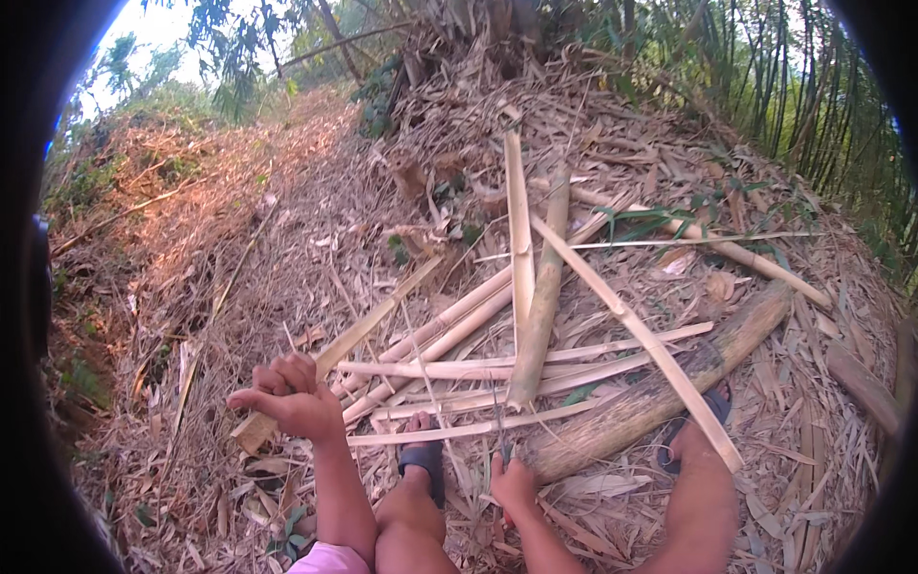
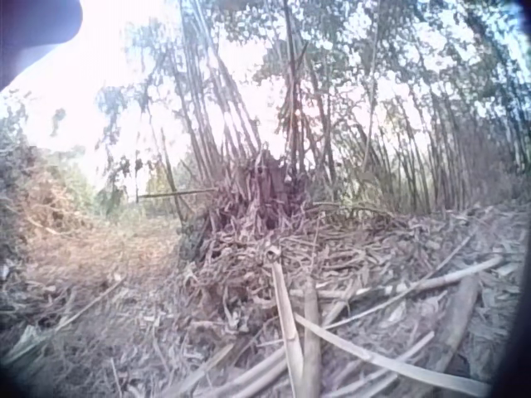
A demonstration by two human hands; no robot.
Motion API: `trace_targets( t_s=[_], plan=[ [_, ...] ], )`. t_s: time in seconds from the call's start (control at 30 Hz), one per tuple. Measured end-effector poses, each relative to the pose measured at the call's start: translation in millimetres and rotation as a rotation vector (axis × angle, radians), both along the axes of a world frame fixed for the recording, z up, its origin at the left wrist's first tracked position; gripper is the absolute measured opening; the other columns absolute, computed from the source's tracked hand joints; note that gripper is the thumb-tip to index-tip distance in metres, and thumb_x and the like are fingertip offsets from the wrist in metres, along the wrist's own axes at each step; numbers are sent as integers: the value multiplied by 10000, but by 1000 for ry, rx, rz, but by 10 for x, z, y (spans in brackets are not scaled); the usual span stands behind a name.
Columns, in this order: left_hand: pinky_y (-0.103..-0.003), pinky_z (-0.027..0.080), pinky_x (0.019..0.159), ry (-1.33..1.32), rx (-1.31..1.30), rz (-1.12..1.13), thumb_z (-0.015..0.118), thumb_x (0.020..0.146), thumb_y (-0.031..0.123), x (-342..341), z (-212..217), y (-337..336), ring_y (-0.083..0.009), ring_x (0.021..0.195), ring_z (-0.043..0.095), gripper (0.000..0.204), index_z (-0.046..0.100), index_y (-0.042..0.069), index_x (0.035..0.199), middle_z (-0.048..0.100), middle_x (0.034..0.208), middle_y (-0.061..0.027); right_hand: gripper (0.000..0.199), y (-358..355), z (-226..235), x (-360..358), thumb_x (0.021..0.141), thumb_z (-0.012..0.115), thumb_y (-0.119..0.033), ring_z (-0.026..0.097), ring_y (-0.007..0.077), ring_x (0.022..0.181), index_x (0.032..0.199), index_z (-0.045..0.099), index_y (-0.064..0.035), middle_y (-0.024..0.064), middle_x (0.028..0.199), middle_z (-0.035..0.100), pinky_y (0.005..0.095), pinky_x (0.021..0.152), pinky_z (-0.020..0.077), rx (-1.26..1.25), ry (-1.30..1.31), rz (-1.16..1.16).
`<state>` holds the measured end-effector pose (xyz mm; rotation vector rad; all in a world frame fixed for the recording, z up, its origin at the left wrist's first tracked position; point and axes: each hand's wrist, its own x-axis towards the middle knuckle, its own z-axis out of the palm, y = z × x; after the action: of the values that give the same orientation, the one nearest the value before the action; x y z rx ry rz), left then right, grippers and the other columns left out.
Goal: The person processes bamboo by splitting stalks, using a machete to shave and smooth the outer surface of long strips, and bending the strips.
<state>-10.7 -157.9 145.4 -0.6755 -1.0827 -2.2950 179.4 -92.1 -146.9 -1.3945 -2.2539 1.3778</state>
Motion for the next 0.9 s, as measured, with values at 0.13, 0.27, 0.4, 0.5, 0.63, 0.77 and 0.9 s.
trace_targets(
  t_s=[0.13,0.27,0.4,0.5,0.63,0.77,0.9],
  plan=[
    [-273,124,461,83,-60,-56,233,992,674,-75,-24,-127,-97,459,87,616,190,173,635,149,487,37,496,-86,-80,19,943,541,-432,664,459,803,817,646,36,264,777,673,525,760,527,-4,-124,82],
    [-280,149,476,211,-198,-142,214,999,664,-106,-64,-179,-97,450,129,621,235,156,644,199,481,28,453,-160,-61,81,931,560,-421,677,442,840,863,659,16,255,825,689,522,773,535,2,-239,132],
    [-281,179,494,136,-158,-123,209,1010,649,-89,-110,-178,-99,459,113,628,250,141,642,224,481,16,477,-183,-89,94,924,585,-425,676,437,813,831,663,36,265,803,680,516,754,536,49,-320,325],
    [-278,187,500,144,-124,-121,202,1026,619,-29,-107,-174,-103,474,111,616,251,144,636,220,482,18,511,-17,68,-229,930,580,-445,680,444,782,868,687,51,274,792,679,479,740,557,129,-182,420],
    [-269,180,491,120,-108,-52,193,1035,598,-22,-193,-198,-97,474,110,606,248,149,633,201,479,26,916,301,1004,-1725,956,397,-659,582,416,1178,1307,395,188,336,1234,562,501,1014,475,-1465,768,105],
    [-267,169,483,123,-56,-66,179,1038,592,11,-117,-151,-91,473,109,603,237,148,634,191,483,30,650,594,1694,-3058,983,388,-497,604,292,803,1170,482,119,194,922,610,398,728,515,-1867,1009,-71],
    [-270,160,474,130,-73,-69,179,1038,590,-22,-183,-148,-85,457,112,597,229,154,633,179,487,35,259,689,1398,-3458,1004,355,-213,337,101,433,898,501,-29,21,634,439,244,390,289,-1955,963,-314]
  ],
)
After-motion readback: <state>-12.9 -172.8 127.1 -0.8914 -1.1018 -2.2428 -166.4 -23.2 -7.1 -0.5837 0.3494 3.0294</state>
